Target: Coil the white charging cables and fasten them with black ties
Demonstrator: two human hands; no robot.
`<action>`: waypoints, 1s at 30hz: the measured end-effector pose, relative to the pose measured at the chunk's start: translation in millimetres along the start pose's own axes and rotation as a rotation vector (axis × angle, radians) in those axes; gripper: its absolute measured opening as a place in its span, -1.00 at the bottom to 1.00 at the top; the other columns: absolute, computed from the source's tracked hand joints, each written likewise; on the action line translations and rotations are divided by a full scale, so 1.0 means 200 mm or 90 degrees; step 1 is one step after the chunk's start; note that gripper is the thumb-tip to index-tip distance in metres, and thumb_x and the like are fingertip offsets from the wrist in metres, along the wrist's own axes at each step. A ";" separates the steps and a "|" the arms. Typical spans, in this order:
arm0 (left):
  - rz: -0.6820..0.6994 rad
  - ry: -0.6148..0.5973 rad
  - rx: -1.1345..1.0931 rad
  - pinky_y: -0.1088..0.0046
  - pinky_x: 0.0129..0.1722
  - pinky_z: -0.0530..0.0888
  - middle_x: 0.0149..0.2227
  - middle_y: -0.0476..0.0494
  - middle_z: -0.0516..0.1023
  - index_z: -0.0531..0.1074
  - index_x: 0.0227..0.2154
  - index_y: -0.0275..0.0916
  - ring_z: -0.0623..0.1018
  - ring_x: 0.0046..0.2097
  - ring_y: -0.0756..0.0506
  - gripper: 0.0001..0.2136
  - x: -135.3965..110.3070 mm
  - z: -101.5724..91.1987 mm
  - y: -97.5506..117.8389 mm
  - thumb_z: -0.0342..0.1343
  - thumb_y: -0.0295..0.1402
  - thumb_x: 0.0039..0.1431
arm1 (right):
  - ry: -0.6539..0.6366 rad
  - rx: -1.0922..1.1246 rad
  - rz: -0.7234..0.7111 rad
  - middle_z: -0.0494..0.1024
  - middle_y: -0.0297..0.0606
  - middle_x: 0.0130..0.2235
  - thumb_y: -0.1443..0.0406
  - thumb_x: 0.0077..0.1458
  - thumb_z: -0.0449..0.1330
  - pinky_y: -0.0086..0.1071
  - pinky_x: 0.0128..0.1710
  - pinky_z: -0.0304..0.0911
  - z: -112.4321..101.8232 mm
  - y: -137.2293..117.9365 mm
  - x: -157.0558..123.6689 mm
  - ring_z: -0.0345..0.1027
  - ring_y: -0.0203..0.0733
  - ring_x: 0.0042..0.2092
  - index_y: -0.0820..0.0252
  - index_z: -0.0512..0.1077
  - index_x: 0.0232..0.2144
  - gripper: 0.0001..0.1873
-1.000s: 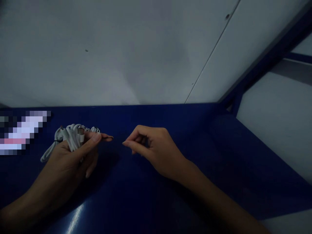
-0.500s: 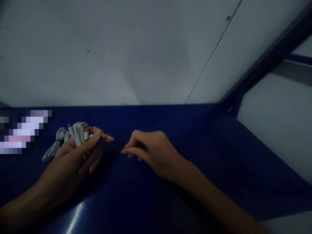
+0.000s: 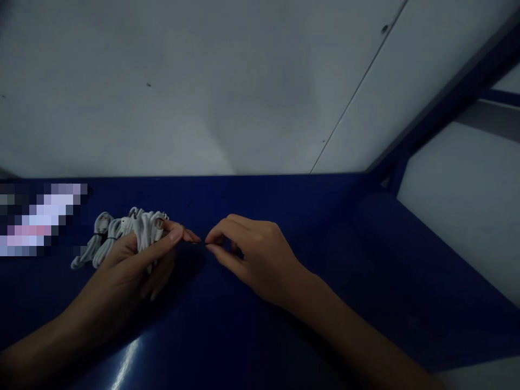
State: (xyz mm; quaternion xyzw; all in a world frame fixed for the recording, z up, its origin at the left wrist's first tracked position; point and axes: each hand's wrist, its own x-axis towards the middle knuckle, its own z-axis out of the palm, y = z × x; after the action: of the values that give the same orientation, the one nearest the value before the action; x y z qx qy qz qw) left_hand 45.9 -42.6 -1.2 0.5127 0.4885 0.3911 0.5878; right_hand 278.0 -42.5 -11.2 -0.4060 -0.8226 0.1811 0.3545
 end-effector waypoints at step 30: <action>-0.079 -0.105 -0.108 0.64 -0.61 0.27 -0.71 0.19 0.17 0.59 -0.38 -0.20 0.11 -0.67 0.11 -0.66 0.00 0.01 -0.02 0.29 -0.07 0.42 | -0.041 0.013 -0.108 0.69 -0.38 -0.26 0.32 0.46 0.30 -0.44 -0.32 0.28 0.03 -0.01 -0.01 0.54 -0.34 -0.30 0.18 0.64 -0.14 -0.90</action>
State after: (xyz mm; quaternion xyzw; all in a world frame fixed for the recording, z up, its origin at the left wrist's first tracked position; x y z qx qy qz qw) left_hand 47.4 -43.0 -4.4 0.4606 0.4345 0.3506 0.6900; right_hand 273.7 -45.2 -16.1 -0.3254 -0.8631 0.1718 0.3459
